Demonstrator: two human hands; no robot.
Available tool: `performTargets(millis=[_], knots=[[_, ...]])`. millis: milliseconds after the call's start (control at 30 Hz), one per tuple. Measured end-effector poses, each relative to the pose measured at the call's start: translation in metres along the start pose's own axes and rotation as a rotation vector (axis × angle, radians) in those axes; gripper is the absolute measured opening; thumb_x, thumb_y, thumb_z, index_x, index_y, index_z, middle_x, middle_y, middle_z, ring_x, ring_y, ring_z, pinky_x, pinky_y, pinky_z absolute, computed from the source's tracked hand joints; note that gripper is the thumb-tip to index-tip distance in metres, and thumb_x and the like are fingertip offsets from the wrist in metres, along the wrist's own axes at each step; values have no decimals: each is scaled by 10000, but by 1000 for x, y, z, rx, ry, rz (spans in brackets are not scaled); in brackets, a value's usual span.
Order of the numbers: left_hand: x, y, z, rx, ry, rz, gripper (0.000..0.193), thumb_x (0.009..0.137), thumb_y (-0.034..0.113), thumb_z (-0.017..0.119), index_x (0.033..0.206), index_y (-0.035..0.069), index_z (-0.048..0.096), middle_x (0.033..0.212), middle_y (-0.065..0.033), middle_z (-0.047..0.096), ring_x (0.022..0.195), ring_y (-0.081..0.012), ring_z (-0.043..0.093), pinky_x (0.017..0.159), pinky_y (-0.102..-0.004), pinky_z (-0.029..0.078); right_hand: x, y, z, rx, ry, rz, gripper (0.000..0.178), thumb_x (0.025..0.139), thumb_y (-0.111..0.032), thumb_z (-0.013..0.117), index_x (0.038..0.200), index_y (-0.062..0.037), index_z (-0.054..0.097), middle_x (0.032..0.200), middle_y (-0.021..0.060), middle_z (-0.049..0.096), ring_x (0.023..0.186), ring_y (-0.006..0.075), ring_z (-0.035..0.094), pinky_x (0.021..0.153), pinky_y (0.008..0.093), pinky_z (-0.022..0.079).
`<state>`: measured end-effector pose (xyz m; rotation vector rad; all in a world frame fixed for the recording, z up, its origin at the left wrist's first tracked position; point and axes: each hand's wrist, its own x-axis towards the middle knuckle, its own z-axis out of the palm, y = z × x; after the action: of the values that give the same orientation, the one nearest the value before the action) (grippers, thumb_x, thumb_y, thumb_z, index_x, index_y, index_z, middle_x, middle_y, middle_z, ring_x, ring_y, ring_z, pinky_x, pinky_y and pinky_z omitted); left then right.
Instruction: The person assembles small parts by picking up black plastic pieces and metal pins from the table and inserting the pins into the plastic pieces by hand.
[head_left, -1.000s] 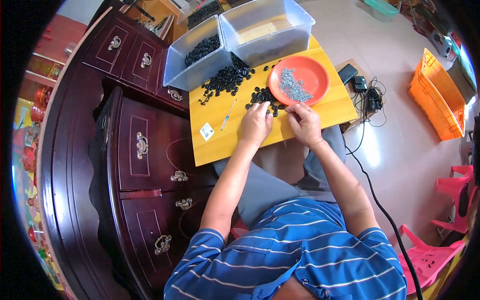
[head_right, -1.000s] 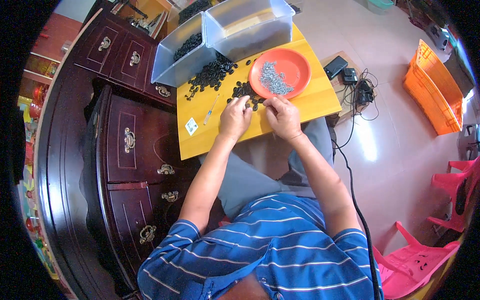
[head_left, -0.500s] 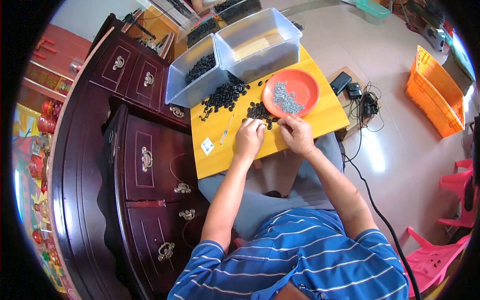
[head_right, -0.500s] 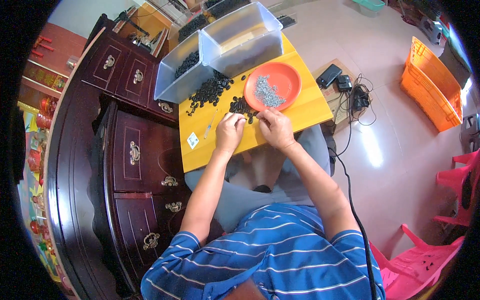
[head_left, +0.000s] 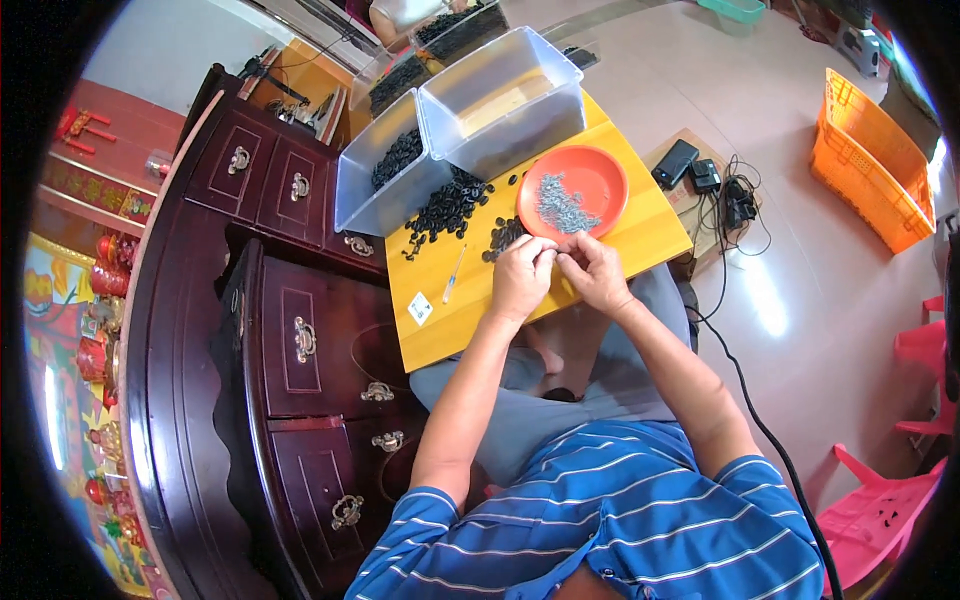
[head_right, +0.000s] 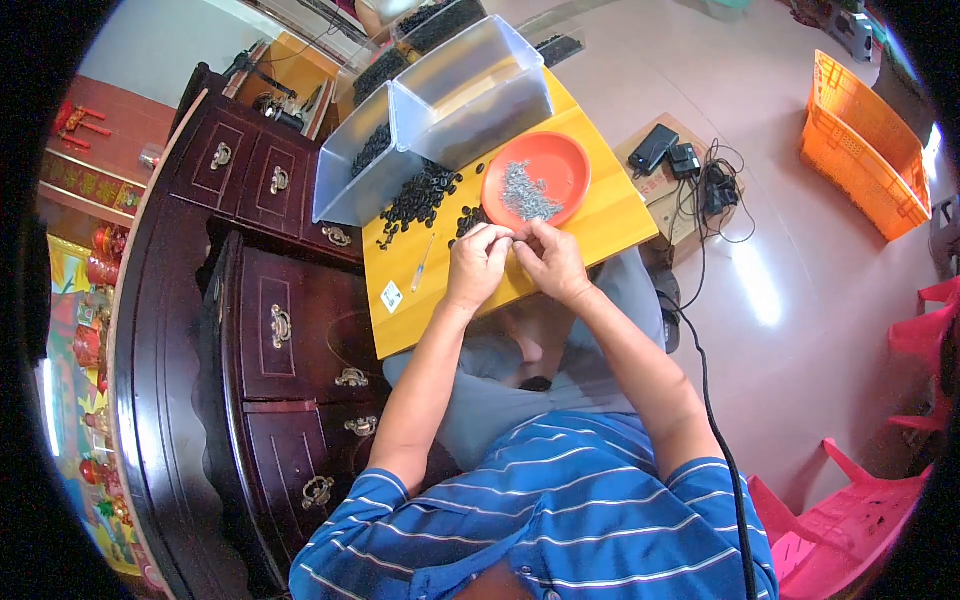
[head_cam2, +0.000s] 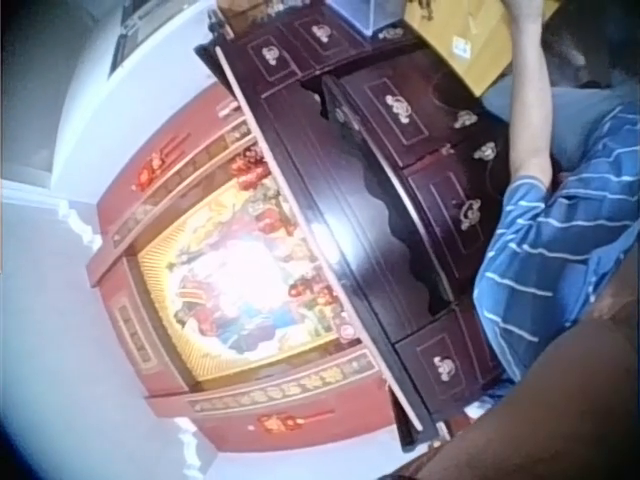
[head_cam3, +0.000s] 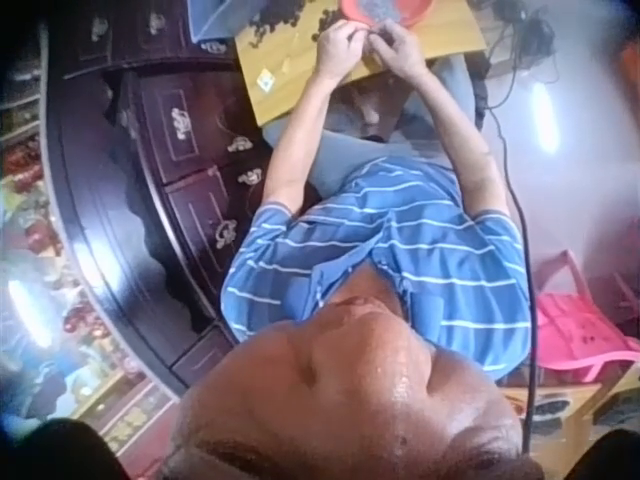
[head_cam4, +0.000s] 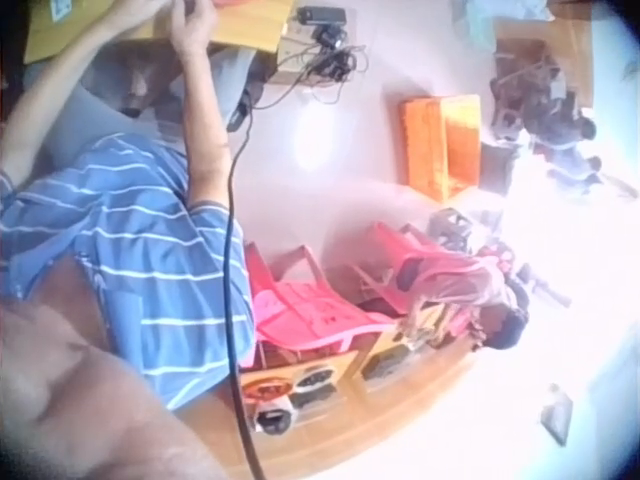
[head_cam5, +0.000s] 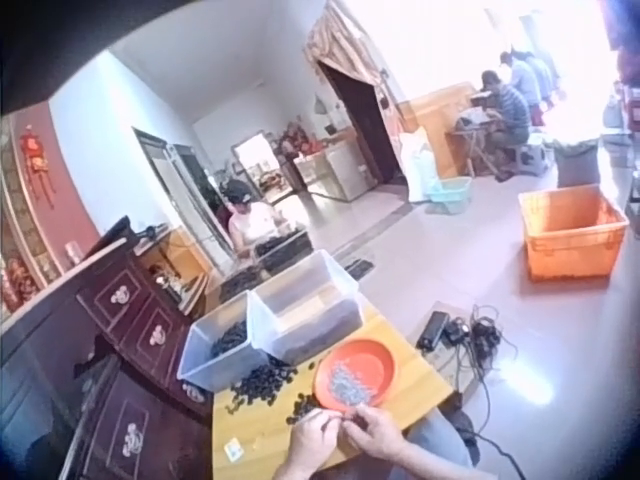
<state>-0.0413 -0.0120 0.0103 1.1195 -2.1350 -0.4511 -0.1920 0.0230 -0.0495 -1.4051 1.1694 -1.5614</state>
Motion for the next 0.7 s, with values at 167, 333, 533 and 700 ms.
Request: performTargets(millis=[167,333,533,700], knots=[[15,0,-2,-184,-40,-183,101,889,70,701,973,22,733,839,-72,712,715,-146,657,660,-297,531,0,3,-3,64,-30,86,92,898,-38,677,899,-19,587,740,-35,576,662,8,516,590,209,438],[54,-3,9,-146,-82,-92,143,861,64,736,1001,33,744,814,-39,711,679,-88,625,639,-263,521,-1,2,-2,156,68,102,66,905,-24,660,914,-21,594,749,-47,576,651,3,510,585,198,431],[105,-13,48,-3,-175,67,145,838,54,742,982,40,735,879,-98,717,733,-192,697,691,-324,560,-17,-2,-27,166,93,160,71,877,-35,664,937,-4,641,793,28,675,675,70,604,632,248,500],[135,-24,73,151,-270,269,130,837,85,727,966,81,742,921,-98,709,845,-270,703,752,-364,567,-19,-3,-45,181,119,180,111,890,-28,652,992,2,682,830,22,697,705,68,618,648,246,509]])
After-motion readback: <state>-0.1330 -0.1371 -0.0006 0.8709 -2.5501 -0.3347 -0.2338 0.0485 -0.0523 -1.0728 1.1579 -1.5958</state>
